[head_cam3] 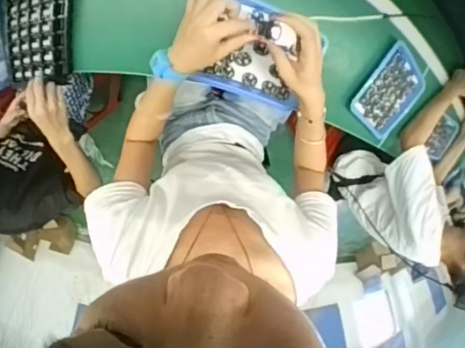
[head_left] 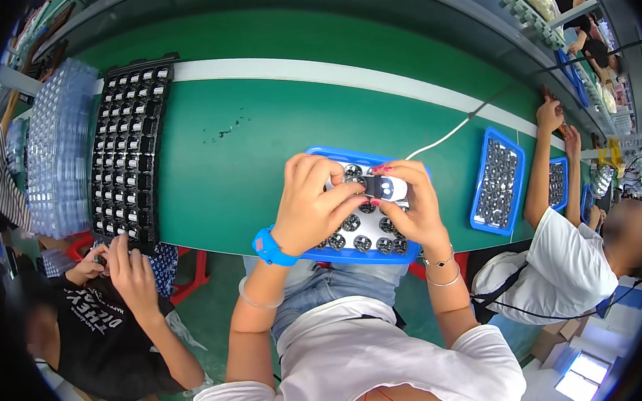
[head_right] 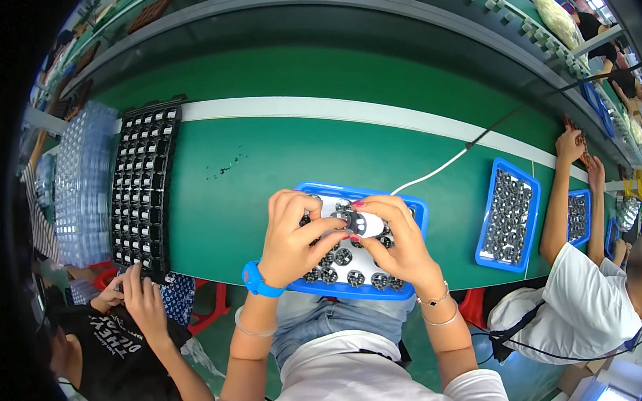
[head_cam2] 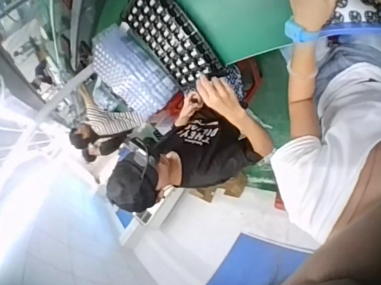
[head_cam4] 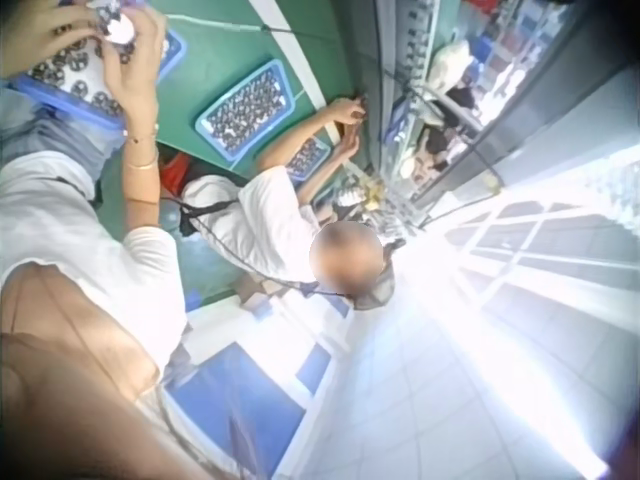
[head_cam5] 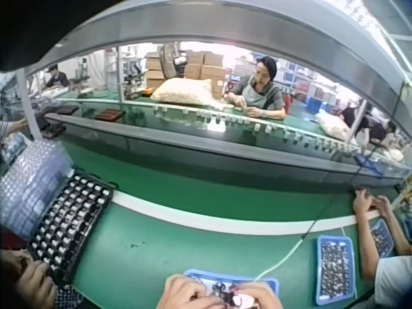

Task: Inspecting small electronic components with a handheld testing tool and moving them from a tray to a board.

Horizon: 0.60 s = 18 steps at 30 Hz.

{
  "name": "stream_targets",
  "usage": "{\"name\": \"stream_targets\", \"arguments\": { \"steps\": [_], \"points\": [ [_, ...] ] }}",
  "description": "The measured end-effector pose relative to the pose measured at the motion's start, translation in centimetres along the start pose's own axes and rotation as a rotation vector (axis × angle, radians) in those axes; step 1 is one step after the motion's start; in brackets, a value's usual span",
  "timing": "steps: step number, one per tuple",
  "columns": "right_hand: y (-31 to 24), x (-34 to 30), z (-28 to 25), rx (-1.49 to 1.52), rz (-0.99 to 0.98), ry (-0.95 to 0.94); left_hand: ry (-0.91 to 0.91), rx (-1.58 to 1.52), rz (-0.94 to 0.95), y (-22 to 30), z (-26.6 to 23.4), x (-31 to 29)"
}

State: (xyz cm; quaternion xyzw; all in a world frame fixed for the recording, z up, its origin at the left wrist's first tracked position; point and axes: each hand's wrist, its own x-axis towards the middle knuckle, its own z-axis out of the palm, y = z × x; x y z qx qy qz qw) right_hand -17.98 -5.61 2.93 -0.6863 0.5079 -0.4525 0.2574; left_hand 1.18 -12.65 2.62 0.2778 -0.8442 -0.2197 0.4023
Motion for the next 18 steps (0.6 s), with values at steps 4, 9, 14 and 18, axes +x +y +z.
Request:
{"name": "stream_targets", "arguments": {
  "steps": [4, 9, 14, 18],
  "points": [
    [0.5, -1.0, 0.1, 0.055, 0.034, 0.063, -0.057, 0.010, -0.058, -0.4, -0.3, -0.5],
    [0.8, -3.6, -0.9, 0.375, 0.178, 0.366, -0.148, 0.078, -0.003, -1.2, 0.3, -0.9],
    [-0.4, -5.0, -1.0, 0.108, 0.136, 0.148, -0.241, 0.109, -0.031, -1.3, 1.2, -1.2],
    [-0.4, -5.8, -0.5, 0.107, 0.172, 0.180, -0.227, 0.090, -0.053, -0.5, -0.6, -1.6]
  ]
}}
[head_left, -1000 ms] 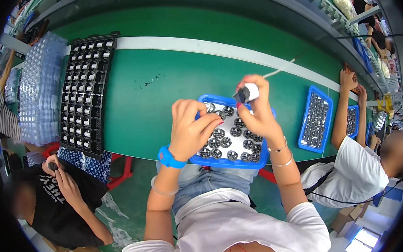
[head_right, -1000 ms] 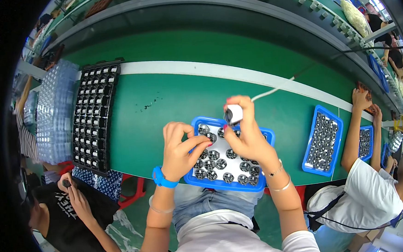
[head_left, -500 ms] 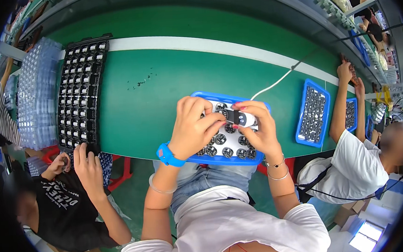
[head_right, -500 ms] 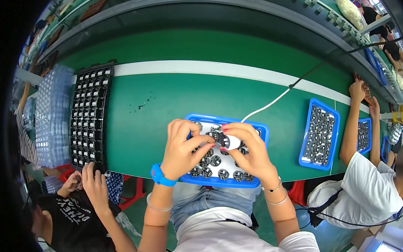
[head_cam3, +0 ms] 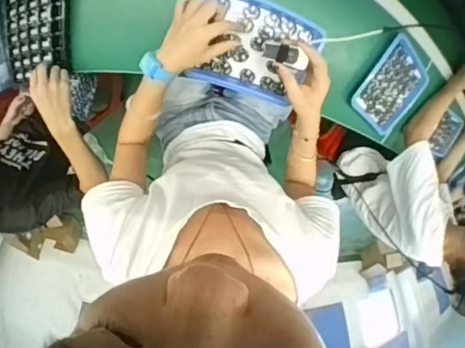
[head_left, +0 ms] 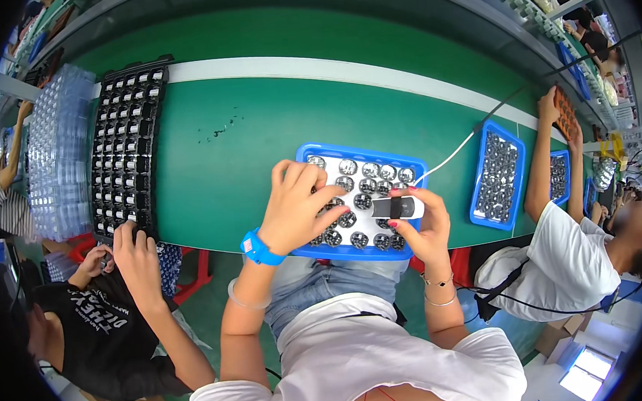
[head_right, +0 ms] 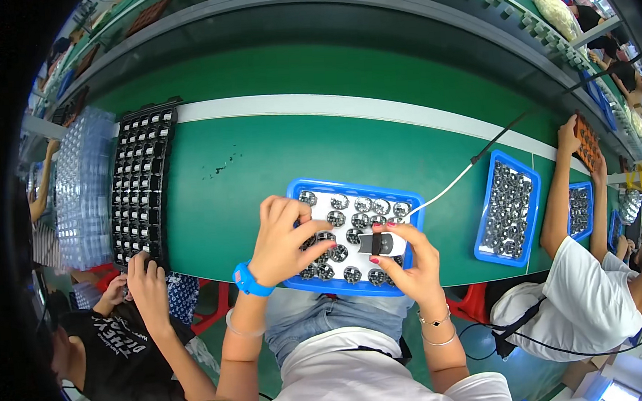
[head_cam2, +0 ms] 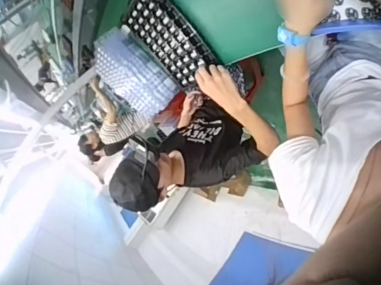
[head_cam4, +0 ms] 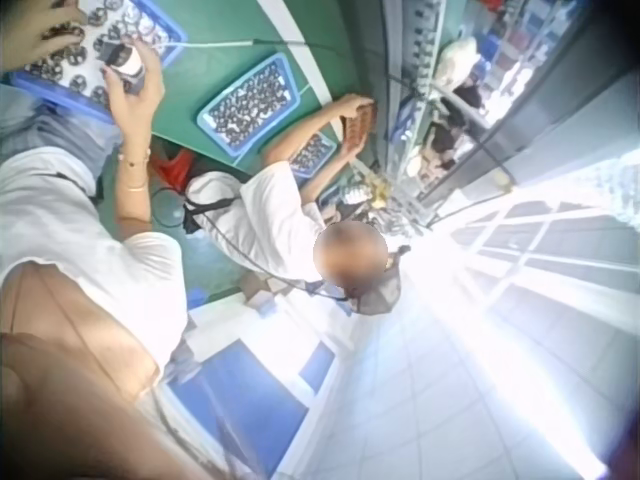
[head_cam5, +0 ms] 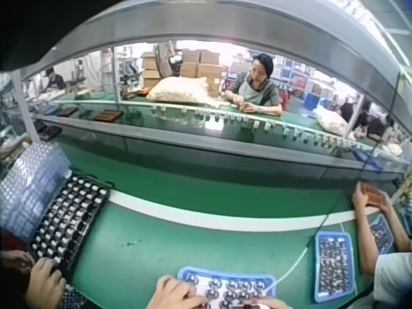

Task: Inspecting small electronic components with a handheld testing tool and moving them from a tray to a board.

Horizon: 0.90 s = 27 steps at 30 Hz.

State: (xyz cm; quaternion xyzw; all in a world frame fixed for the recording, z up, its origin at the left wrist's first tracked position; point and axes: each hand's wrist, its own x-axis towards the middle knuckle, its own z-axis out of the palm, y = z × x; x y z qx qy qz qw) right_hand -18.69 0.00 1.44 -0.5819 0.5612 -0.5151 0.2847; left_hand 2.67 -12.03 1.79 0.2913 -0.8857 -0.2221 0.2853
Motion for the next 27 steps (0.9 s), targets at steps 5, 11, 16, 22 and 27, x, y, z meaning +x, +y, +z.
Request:
{"name": "stream_targets", "arguments": {
  "steps": [5, 11, 16, 22, 27],
  "points": [
    [-0.3, 0.3, 0.6, -0.056, -0.046, -0.058, -0.110, 0.036, 0.066, -0.5, 0.3, -1.2],
    [-1.3, 1.1, 1.7, -0.168, -0.138, -0.097, 0.035, -0.010, 0.158, 1.4, -0.1, -0.8],
    [-1.1, 0.8, 1.3, -0.186, -0.166, -0.112, 0.012, -0.027, 0.097, 1.7, 0.0, -0.7],
    [-0.1, -1.9, 0.9, 0.261, 0.096, 0.243, -0.054, 0.026, 0.045, 0.8, -0.1, -0.9],
    [-0.6, -1.9, 0.4, -0.113, -0.035, 0.027, -0.089, 0.050, 0.010, 0.7, 0.6, -0.8]
  ]
}}
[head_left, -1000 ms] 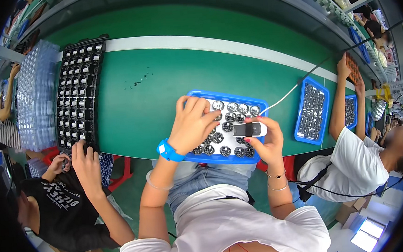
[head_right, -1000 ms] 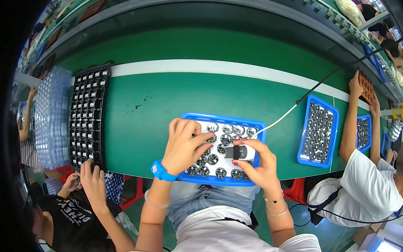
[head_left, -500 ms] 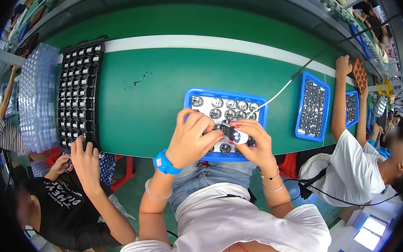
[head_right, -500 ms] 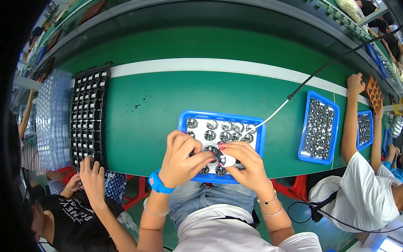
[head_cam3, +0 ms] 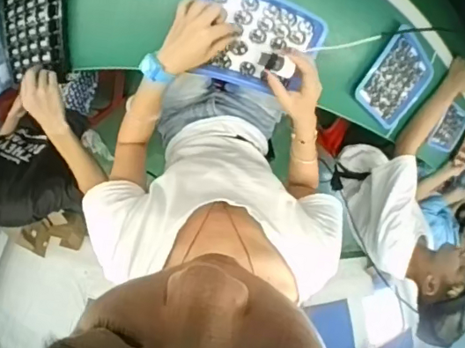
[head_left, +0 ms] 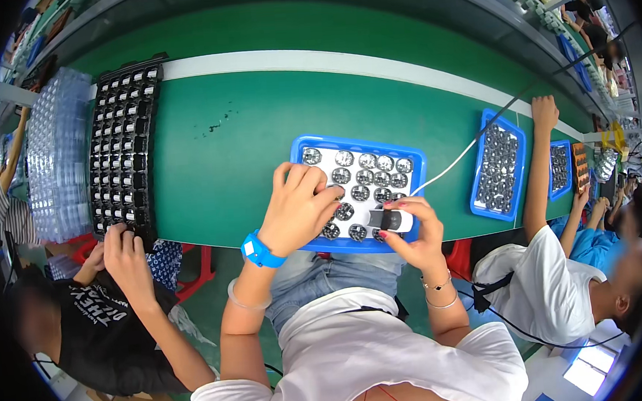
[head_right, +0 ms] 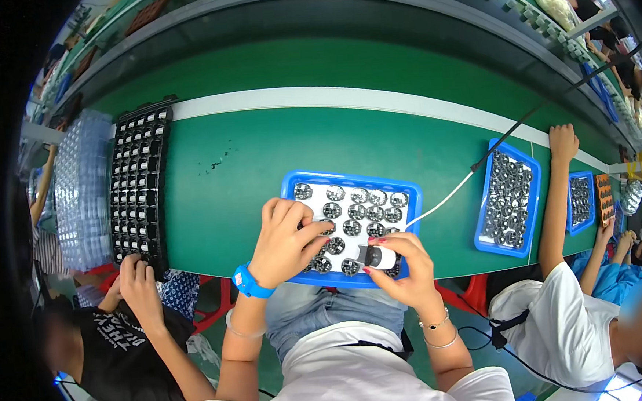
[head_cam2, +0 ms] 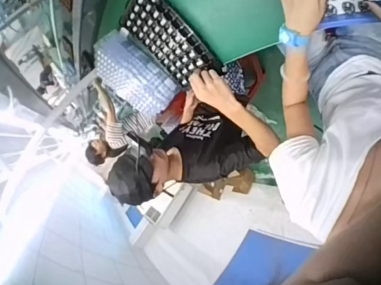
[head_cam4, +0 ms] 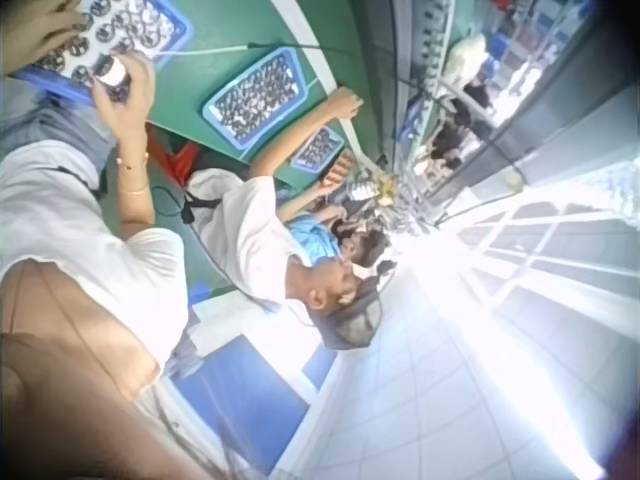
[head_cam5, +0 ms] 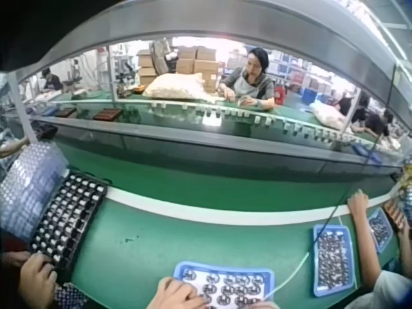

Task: Inspecting small electronic components with a handheld testing tool and moving them from a tray to a board.

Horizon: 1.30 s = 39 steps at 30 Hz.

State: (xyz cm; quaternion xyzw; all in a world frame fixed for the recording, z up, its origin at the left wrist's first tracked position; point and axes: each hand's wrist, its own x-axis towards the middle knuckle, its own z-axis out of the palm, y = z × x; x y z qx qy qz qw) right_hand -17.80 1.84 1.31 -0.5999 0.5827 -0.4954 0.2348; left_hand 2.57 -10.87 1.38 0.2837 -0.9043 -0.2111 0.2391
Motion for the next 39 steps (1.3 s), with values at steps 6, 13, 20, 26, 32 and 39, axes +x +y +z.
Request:
{"name": "stream_targets", "arguments": {
  "steps": [6, 13, 20, 26, 32, 39],
  "points": [
    [0.3, -0.4, 0.5, -0.127, -0.028, -0.053, -0.111, 0.028, 0.122, 0.0, -0.3, 0.2],
    [0.3, -0.4, 0.7, -0.220, -0.032, -0.098, -0.251, 0.000, 0.274, 0.1, -1.4, 1.9],
    [0.1, -0.3, 0.7, -0.232, -0.064, -0.122, -0.312, 0.014, 0.327, -0.2, -1.5, 2.3],
    [0.0, -0.4, 1.0, -0.236, -0.068, -0.094, -0.234, -0.001, 0.321, -0.3, -0.5, 1.6],
    [0.2, -0.3, 1.2, -0.234, -0.090, -0.068, -0.086, -0.084, 0.251, 1.1, 0.8, 0.6],
    [1.3, -1.9, 0.9, -0.032, 0.072, 0.068, -0.102, -0.064, 0.229, 1.1, 1.3, 0.2]
  ]
}}
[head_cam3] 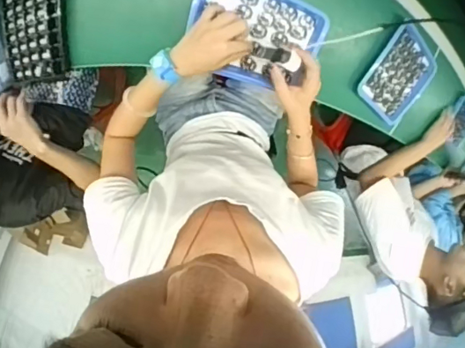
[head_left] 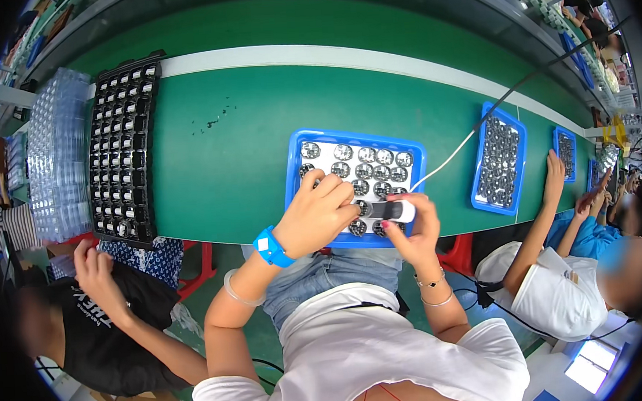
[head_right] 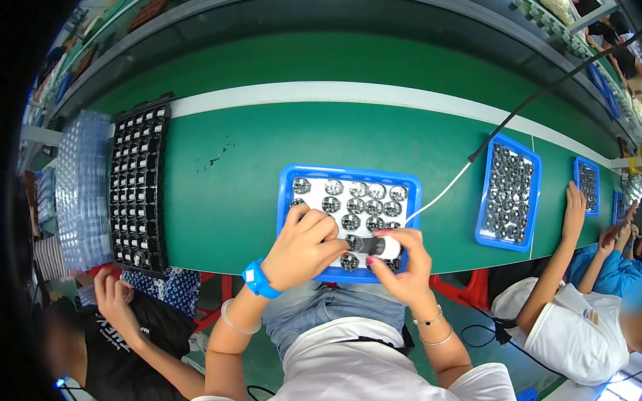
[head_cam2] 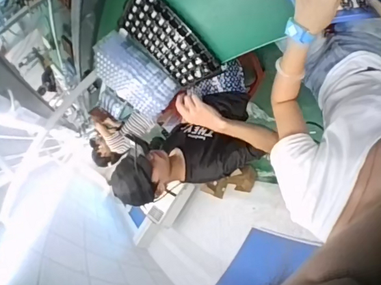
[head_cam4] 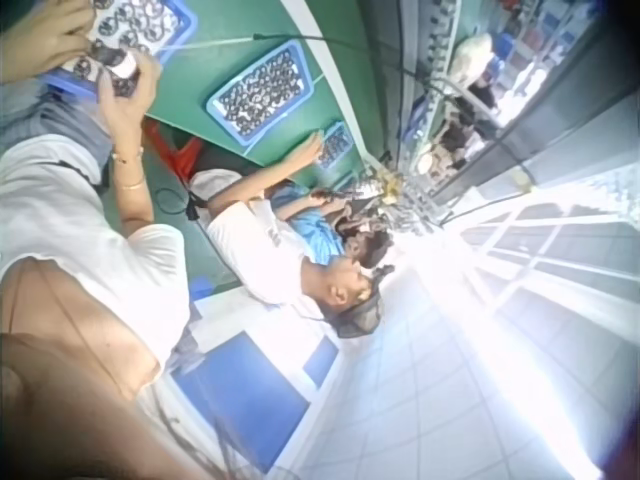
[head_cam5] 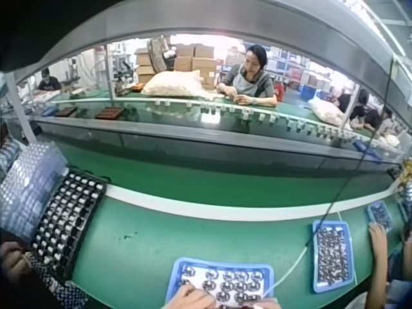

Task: Inspecting small electronic components with a handheld testing tool and moving them from a tray to a board.

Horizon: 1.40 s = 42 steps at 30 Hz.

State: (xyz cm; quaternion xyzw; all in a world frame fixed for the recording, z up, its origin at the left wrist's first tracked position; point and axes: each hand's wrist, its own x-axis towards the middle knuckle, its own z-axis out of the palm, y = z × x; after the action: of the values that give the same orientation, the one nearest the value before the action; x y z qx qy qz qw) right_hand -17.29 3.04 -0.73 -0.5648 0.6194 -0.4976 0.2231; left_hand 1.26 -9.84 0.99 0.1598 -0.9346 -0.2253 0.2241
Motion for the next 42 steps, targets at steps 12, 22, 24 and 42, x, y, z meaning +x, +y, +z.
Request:
{"name": "stream_targets", "arguments": {
  "steps": [12, 22, 24, 42],
  "points": [
    [-0.9, 1.2, -0.5, -0.085, -0.211, -0.051, 0.135, -0.062, -0.010, 1.5, 0.4, 0.2],
    [0.1, -0.8, -0.2, 0.283, 0.024, 0.121, 0.093, -0.030, -0.060, 1.4, 0.0, 0.0],
    [-0.3, -0.7, -0.2, 0.429, 0.090, 0.337, 0.082, 0.012, -0.048, 1.3, 0.3, -0.1],
    [-2.3, 2.4, 2.4, -0.138, -0.230, -0.229, 0.165, 0.073, -0.308, 0.5, -2.7, -4.4]
  ]
}}
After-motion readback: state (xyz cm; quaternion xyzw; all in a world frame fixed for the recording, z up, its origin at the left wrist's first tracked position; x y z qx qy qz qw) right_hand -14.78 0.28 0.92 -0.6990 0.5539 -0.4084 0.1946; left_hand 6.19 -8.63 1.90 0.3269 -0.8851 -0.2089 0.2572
